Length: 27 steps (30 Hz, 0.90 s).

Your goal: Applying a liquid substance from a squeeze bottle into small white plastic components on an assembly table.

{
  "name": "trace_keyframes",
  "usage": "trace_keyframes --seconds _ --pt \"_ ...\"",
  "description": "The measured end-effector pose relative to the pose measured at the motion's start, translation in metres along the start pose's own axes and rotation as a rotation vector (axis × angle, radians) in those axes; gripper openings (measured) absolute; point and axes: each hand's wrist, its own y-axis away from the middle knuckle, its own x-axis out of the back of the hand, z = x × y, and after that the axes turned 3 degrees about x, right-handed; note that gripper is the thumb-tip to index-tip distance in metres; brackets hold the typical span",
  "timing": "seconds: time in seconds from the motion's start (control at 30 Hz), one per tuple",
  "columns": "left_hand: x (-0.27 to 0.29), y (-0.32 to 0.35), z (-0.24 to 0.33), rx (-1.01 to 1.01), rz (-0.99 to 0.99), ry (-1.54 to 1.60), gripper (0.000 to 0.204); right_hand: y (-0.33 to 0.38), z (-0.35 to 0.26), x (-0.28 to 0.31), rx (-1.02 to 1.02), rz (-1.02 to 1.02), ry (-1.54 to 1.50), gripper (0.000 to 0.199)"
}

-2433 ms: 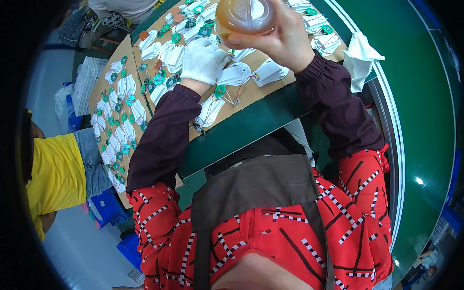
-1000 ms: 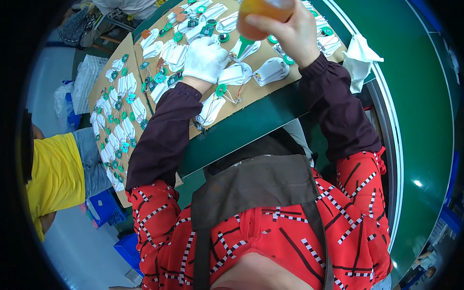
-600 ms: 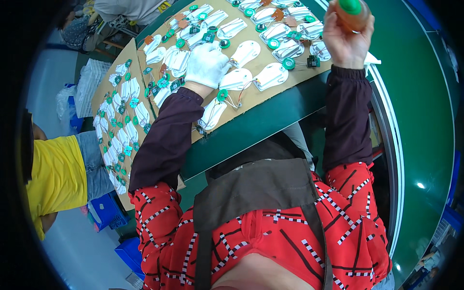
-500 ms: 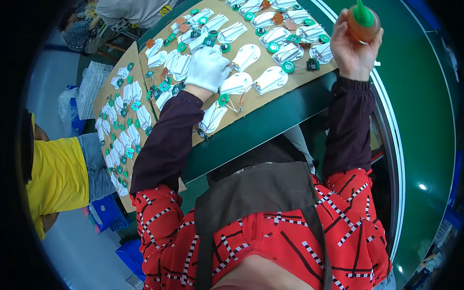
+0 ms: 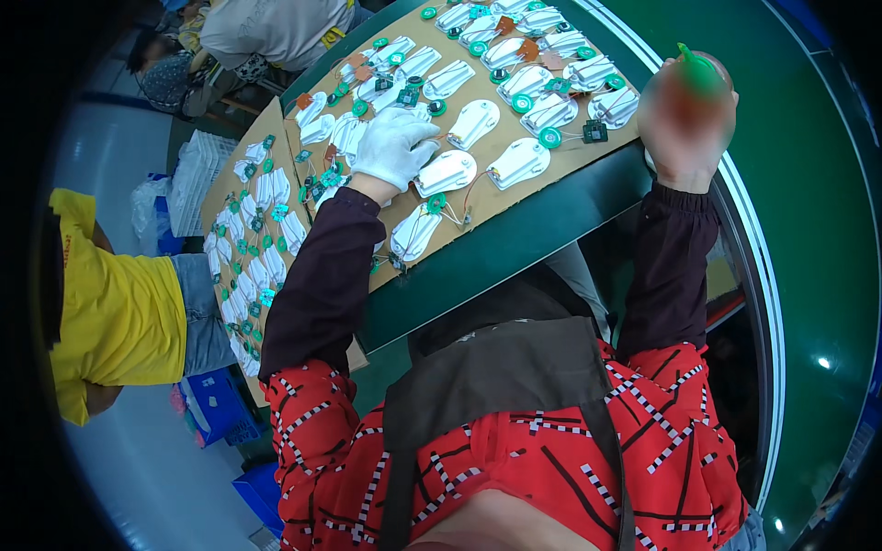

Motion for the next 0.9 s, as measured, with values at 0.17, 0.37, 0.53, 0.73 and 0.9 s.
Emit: trace_keyframes --seconds 0.17,0.37,0.53,0.73,0.9 --pt "-0.001 -0.001 0.001 -0.159 0.067 -0.06 0.018 0.007 -0.005 0.0 0.019 -0.023 0.01 0.063" --pt "-0.002 -0.005 0.005 -0.239 0.106 -0.222 0.014 0.012 -0.007 -0.004 0.024 -0.043 0.008 0.062" --pt "0.0 -0.011 0.01 -0.073 -0.139 0.062 0.011 0.015 -0.013 -0.001 0.05 -0.057 0.025 0.061" --pt "0.029 -0.023 0.02 0.3 -0.326 0.278 0.019 0.024 -0.022 0.001 0.093 -0.07 0.091 0.059" --pt "0.06 -0.012 0.017 0.457 -0.151 0.442 0.019 0.037 -0.035 -0.001 0.098 -0.107 0.119 0.06"
